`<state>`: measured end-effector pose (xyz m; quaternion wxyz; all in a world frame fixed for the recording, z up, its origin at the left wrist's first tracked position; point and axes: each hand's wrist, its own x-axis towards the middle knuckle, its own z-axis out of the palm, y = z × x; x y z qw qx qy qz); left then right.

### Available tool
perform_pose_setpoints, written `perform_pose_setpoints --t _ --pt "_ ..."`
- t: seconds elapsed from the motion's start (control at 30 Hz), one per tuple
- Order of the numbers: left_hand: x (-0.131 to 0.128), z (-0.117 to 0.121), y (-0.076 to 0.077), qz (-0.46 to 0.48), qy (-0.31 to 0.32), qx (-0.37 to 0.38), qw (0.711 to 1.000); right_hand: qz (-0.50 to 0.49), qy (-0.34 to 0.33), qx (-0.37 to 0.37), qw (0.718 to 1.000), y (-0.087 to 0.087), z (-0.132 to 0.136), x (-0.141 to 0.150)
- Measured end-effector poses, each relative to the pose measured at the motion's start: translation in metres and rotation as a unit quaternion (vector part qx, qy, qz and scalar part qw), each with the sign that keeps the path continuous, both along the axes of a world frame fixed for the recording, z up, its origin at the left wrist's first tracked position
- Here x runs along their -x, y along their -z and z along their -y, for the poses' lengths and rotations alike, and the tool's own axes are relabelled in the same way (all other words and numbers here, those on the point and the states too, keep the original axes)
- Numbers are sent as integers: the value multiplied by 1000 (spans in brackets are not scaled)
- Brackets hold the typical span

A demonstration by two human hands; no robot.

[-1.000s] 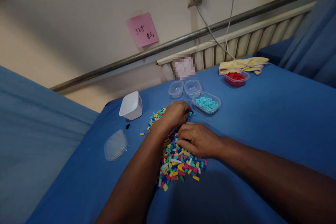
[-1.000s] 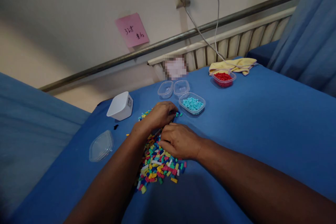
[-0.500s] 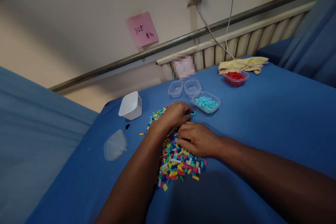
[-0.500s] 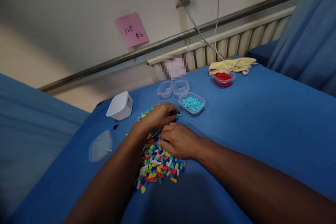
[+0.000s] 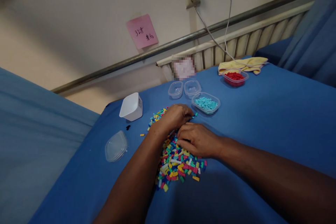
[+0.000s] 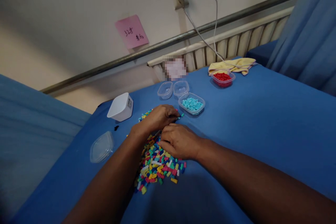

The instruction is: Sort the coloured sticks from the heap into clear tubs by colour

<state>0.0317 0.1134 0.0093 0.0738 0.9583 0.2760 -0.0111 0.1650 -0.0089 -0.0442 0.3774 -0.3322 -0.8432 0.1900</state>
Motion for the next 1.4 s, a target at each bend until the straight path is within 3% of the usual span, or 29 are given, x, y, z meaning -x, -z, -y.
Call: perform_pose_setpoints --t 0.1,0.3,0.43,0.63,0.77,0.9,0.97,1.13,1.3,1.4 --pt "3 0 -2 16 1 1 1000 -1 1 -4 1000 2 -1 0" --pt "18 -2 -13 127 -97 145 976 7 1 -18 1000 3 -2 1" --pt "11 -5 -17 176 -122 170 962 8 1 -18 1000 4 -3 1" --pt "-18 -14 -23 237 -93 115 960 -2 -4 -11 1000 3 1 0" --pt "1 -10 -24 183 -96 11 978 -6 1 -24 1000 2 0 -2" --pt "40 9 -9 72 -55 -19 996 -4 179 -27 983 10 -9 -7" --pt "57 21 -2 47 -61 -34 996 30 231 -13 973 15 -13 -9" --pt "77 46 4 59 -79 -56 994 85 151 -2 985 16 -11 -11" --pt "71 59 10 112 -40 -64 991 51 168 -34 984 17 -9 -13" --pt "71 63 11 99 -27 -35 994 58 132 -16 989 18 -9 -15"
